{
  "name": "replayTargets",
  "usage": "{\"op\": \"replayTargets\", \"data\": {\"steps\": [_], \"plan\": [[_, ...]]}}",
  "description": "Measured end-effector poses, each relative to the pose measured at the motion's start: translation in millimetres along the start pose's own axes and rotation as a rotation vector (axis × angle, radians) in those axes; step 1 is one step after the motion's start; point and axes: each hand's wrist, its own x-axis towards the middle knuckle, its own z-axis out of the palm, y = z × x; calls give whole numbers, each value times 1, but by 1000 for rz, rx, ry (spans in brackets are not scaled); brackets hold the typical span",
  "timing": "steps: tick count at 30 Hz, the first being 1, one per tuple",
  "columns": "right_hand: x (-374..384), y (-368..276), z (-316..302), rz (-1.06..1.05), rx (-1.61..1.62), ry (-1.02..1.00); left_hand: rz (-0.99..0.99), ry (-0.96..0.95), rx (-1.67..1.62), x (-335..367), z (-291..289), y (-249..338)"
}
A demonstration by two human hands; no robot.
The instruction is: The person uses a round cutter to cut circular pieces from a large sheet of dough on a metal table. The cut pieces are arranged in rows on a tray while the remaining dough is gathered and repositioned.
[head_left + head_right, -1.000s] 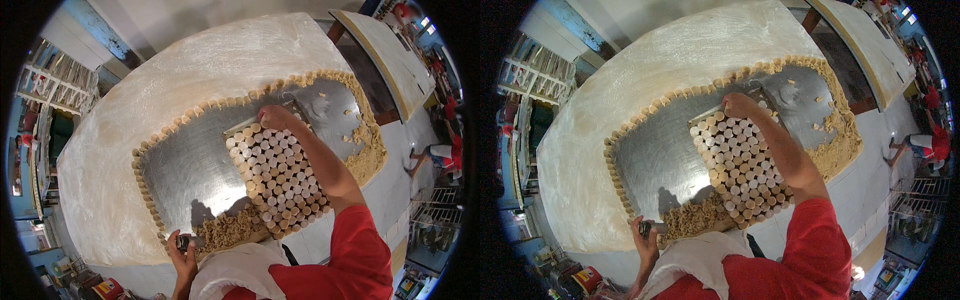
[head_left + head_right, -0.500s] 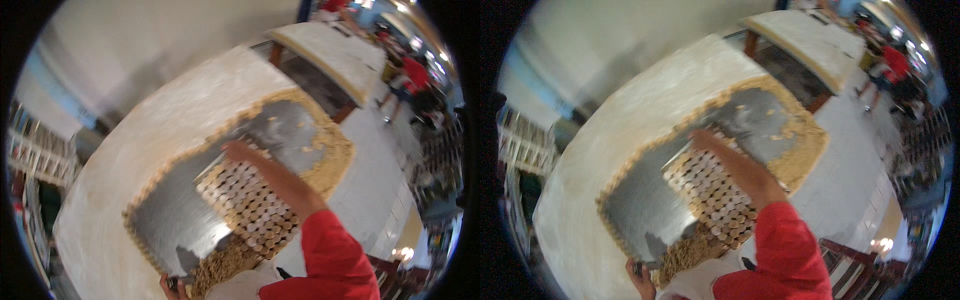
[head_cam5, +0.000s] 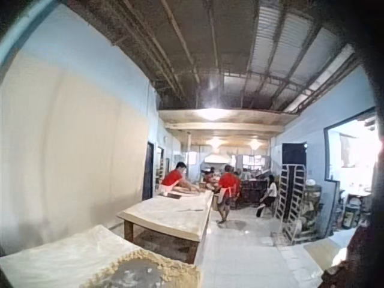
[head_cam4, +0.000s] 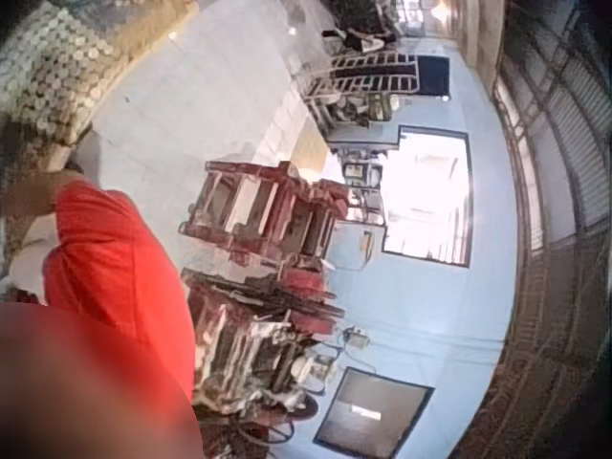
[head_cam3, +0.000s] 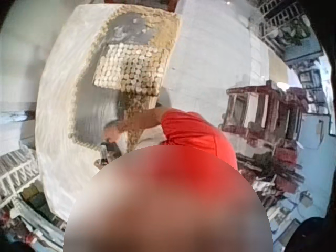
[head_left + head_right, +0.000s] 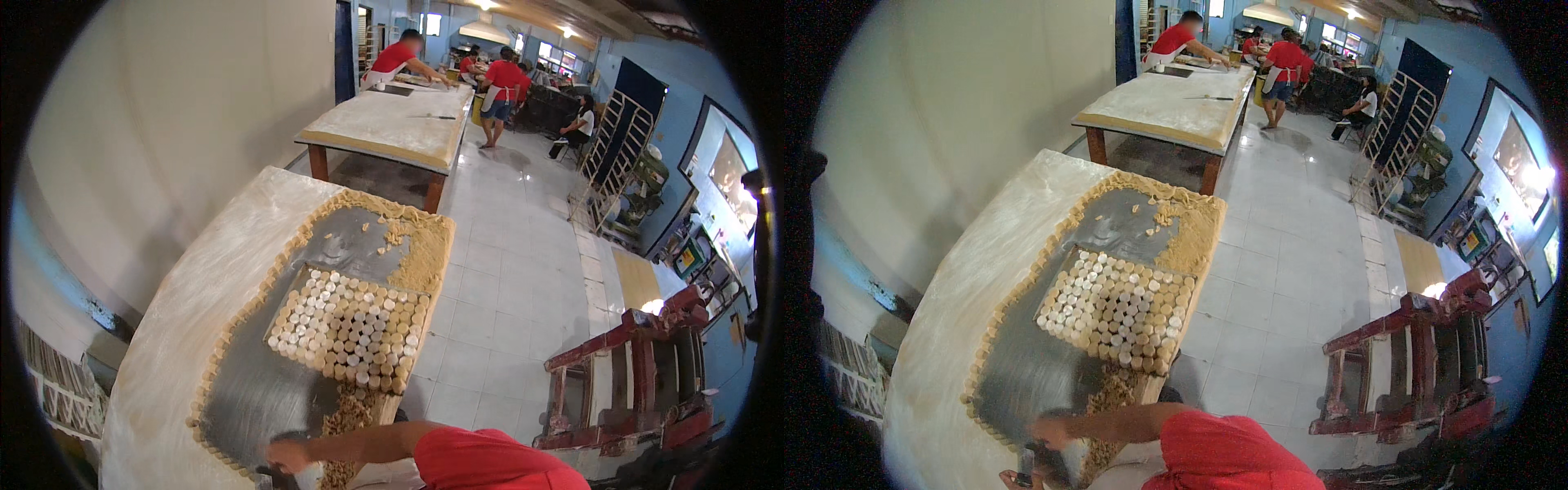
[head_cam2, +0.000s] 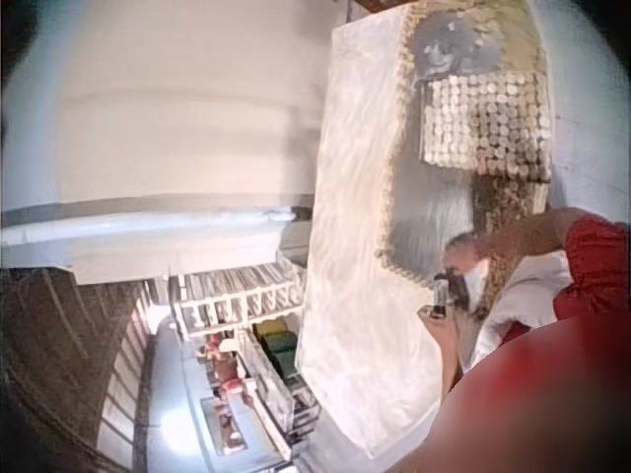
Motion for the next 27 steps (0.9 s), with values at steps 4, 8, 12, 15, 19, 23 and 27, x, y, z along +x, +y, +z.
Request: {"op": "replayTargets", "data": {"steps": [4, 8, 12, 15, 19, 23, 27], "plan": [[-45, -42, 106, 59, -19, -87, -21, 10, -64, -18, -46, -29], [-63, -42, 143, 106, -86, -112, -111, -112, -234, -29, -74, -44], [-41, -40, 137, 57, -152, 14, 34, -120, -119, -25, -81, -39], [-28, -41, 141, -78, -262, 236, 150, -159, -99, -19, -81, -43], [-40, -48, 167, 115, -165, -78, 57, -341, -120, -16, -87, -50], [-52, -51, 162, 130, -163, -66, 201, -343, 188, -9, -94, -46], [-62, -50, 124, -10, -176, 238, 48, -299, 110, 2, -88, -51]]}}
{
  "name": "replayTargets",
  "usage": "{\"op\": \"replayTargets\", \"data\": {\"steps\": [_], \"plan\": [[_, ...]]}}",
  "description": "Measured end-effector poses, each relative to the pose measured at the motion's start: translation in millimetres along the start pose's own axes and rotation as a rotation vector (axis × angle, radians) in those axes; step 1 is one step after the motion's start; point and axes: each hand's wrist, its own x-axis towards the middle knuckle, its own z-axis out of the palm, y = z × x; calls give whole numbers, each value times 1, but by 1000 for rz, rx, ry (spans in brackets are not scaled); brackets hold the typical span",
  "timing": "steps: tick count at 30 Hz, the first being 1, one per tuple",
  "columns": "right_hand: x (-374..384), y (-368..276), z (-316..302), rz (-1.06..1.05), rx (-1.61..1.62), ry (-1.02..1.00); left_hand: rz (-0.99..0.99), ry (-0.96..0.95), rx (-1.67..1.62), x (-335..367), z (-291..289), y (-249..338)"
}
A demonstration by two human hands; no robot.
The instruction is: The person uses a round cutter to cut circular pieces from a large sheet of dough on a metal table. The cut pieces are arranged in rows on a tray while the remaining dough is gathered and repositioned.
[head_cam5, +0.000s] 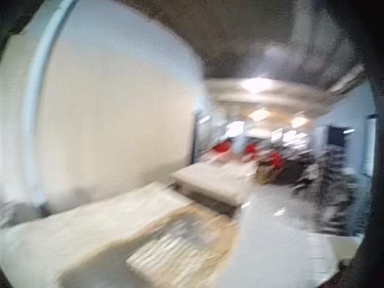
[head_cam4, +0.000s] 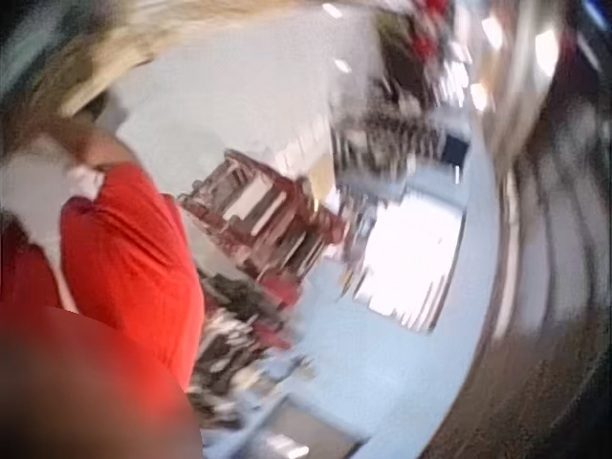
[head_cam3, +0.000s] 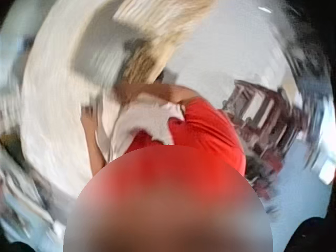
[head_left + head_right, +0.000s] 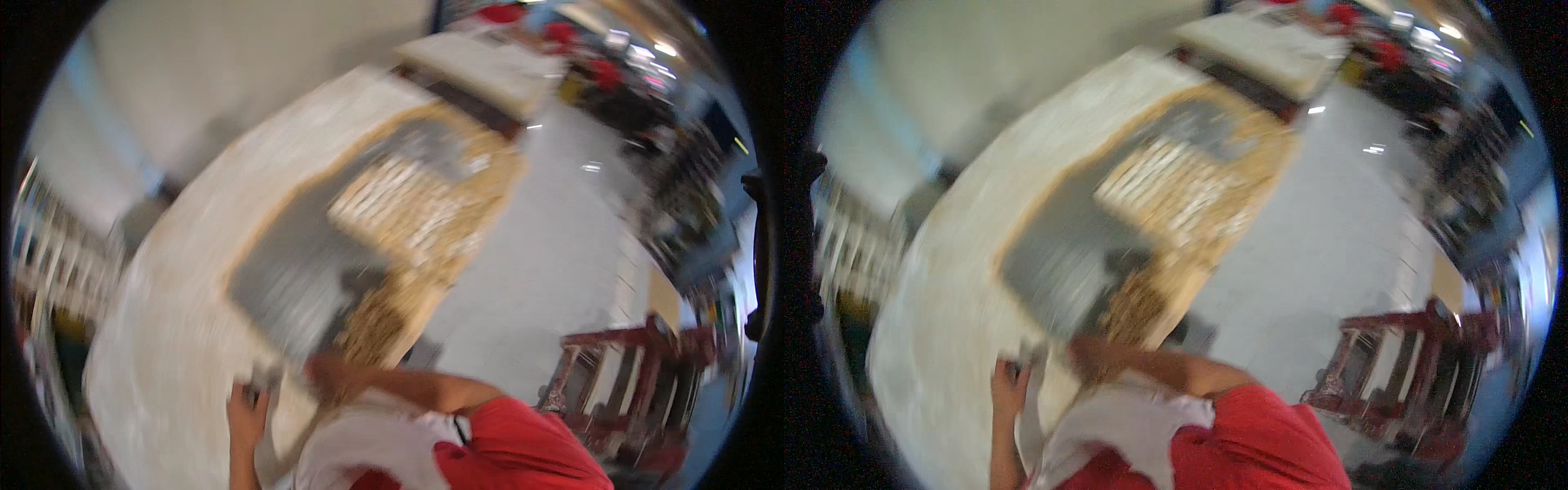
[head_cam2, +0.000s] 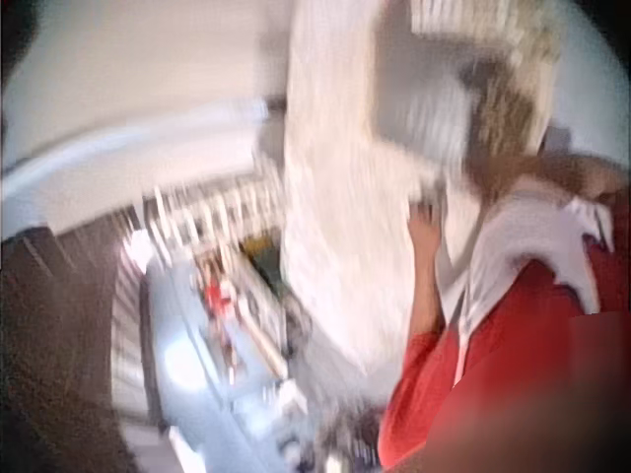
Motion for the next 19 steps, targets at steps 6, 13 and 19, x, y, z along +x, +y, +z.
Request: {"op": "replayTargets", "data": {"steps": [6, 13, 19], "plan": [[41, -17, -60, 252, 87, 216, -138, -55, 354, 32, -6, -8], [43, -31, -65, 262, 111, 98, -119, -150, 420, 56, 22, 17], [39, -17, -61, 178, 222, 149, -206, -386, 421, 79, 37, 11]]}}
